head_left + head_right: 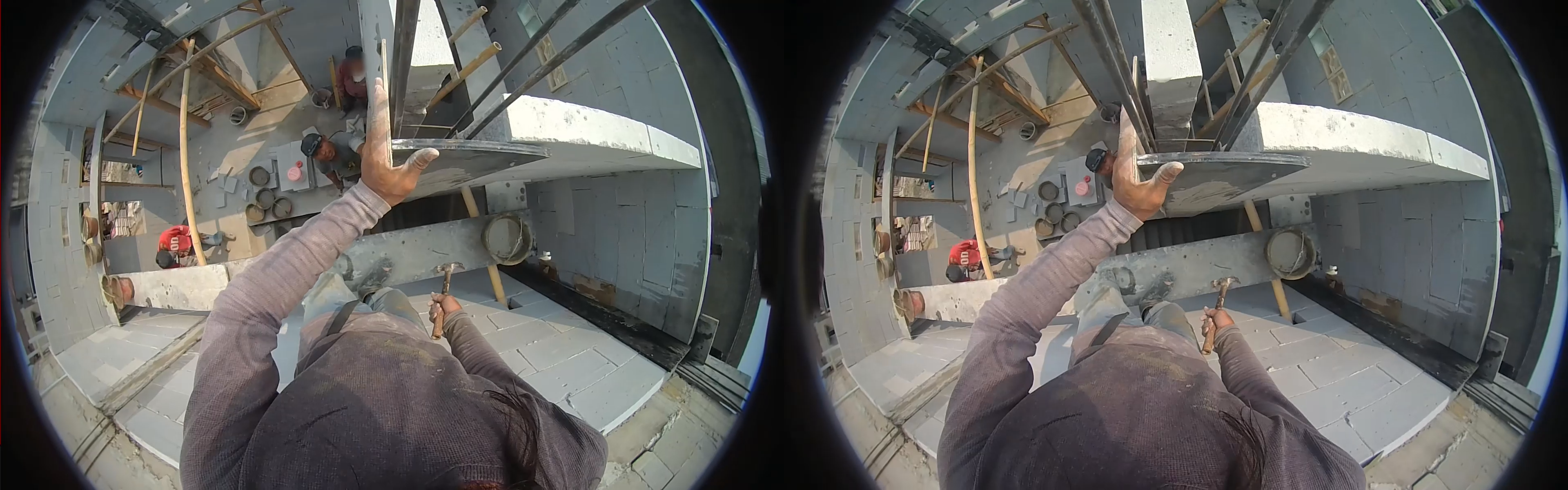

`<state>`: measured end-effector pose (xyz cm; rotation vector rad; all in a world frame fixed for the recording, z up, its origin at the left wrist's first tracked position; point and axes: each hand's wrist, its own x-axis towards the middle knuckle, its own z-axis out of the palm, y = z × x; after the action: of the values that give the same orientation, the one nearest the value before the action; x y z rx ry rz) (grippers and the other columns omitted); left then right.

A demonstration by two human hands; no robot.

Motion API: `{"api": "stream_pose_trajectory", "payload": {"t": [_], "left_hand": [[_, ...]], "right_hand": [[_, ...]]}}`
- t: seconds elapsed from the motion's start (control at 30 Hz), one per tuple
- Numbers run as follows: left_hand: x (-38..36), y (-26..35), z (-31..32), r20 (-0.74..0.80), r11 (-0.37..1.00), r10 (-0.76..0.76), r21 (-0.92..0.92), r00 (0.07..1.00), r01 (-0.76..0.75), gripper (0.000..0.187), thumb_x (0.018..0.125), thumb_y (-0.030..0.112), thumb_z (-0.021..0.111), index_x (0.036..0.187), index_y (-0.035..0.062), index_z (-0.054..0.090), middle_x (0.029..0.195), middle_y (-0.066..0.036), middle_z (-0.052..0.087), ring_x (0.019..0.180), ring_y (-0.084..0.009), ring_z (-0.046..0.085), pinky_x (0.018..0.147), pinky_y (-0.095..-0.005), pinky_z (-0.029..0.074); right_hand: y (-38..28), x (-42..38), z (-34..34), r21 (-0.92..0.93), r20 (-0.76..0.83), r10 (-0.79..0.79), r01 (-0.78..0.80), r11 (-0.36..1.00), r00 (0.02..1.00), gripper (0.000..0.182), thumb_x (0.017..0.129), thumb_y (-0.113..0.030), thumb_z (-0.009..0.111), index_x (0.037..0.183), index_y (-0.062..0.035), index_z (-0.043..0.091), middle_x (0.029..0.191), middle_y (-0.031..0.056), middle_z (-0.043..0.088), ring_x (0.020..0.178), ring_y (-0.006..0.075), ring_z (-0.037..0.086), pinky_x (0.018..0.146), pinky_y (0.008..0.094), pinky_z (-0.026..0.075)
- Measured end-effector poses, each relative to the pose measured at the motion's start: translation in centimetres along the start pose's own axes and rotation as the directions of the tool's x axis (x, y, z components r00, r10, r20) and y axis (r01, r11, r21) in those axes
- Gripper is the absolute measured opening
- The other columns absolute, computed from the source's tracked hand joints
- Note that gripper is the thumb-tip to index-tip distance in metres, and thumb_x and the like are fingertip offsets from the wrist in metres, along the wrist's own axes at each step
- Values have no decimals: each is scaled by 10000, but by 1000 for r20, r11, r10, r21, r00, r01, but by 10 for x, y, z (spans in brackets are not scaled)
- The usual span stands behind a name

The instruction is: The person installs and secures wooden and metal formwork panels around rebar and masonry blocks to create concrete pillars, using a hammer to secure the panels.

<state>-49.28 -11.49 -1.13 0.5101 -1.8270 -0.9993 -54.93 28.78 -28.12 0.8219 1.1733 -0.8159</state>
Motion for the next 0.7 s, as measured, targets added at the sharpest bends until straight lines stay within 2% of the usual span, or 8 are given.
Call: {"api": "stream_pose_trajectory", "payload": {"t": [0.03,0.07,0.13,0.27,0.33,0.6,0.63,0.7], "left_hand": [[-1,-1,-1,2,995,28,92,1000,-28,1172,859,513,771,1562,-119,77,1576,-283,297,1452,-317,349,1187,-373,296],[-1,-3,0,-8,995,24,101,1000,-23,1172,859,513,771,1562,-119,77,1576,-283,297,1452,-317,349,1187,-373,296],[-1,-2,1,5,999,-39,-23,999,40,1193,847,612,723,1583,-70,76,1639,-321,121,1537,-409,162,1238,-452,208],[1,-3,-1,-2,994,55,90,998,-55,1221,842,628,714,1584,-66,36,1641,-322,96,1541,-416,135,1246,-460,193],[2,-2,-3,-11,995,71,64,997,-70,1217,845,628,710,1584,-66,38,1639,-325,94,1543,-416,125,1247,-463,188],[1,1,-3,14,997,8,77,1000,-9,1208,852,638,696,1583,-69,44,1642,-319,92,1545,-412,117,1250,-456,178],[0,2,0,3,999,-32,-40,999,32,1195,857,627,698,1583,-69,54,1643,-315,100,1545,-403,130,1250,-446,175],[-2,3,1,1,1000,-12,-19,1000,12,1189,859,617,703,1584,-68,56,1643,-311,111,1543,-398,142,1247,-440,180]], "right_hand": [[-2,-2,1,-10,-7,-2,2,1000,1000,299,984,-264,610,865,0,533,509,-34,383,404,141,372,406,304,345],[-4,-3,3,-24,-12,-4,4,1000,1000,299,981,-264,612,865,-1,534,508,-34,382,403,143,374,405,307,348],[-7,-1,2,-44,-4,-12,12,999,1000,297,981,-263,611,865,-2,533,509,-34,383,403,142,376,405,307,350],[-13,-3,-1,-45,16,10,-9,999,1000,289,980,-259,609,868,-4,531,510,-35,383,403,137,379,403,303,351],[-18,-5,2,-55,15,4,-3,998,1000,287,979,-258,611,874,-3,532,510,-36,387,402,133,381,400,302,353],[-25,-11,1,-80,-4,-72,72,994,997,271,978,-246,621,890,-2,542,514,-42,408,394,113,397,385,276,358],[-27,-11,2,-78,-6,-63,62,995,998,274,983,-245,613,871,-4,547,516,-41,420,397,113,403,388,286,363],[-23,-9,1,-91,13,-85,86,992,996,275,985,-242,611,862,-4,549,517,-40,426,399,113,406,390,290,366]]}}
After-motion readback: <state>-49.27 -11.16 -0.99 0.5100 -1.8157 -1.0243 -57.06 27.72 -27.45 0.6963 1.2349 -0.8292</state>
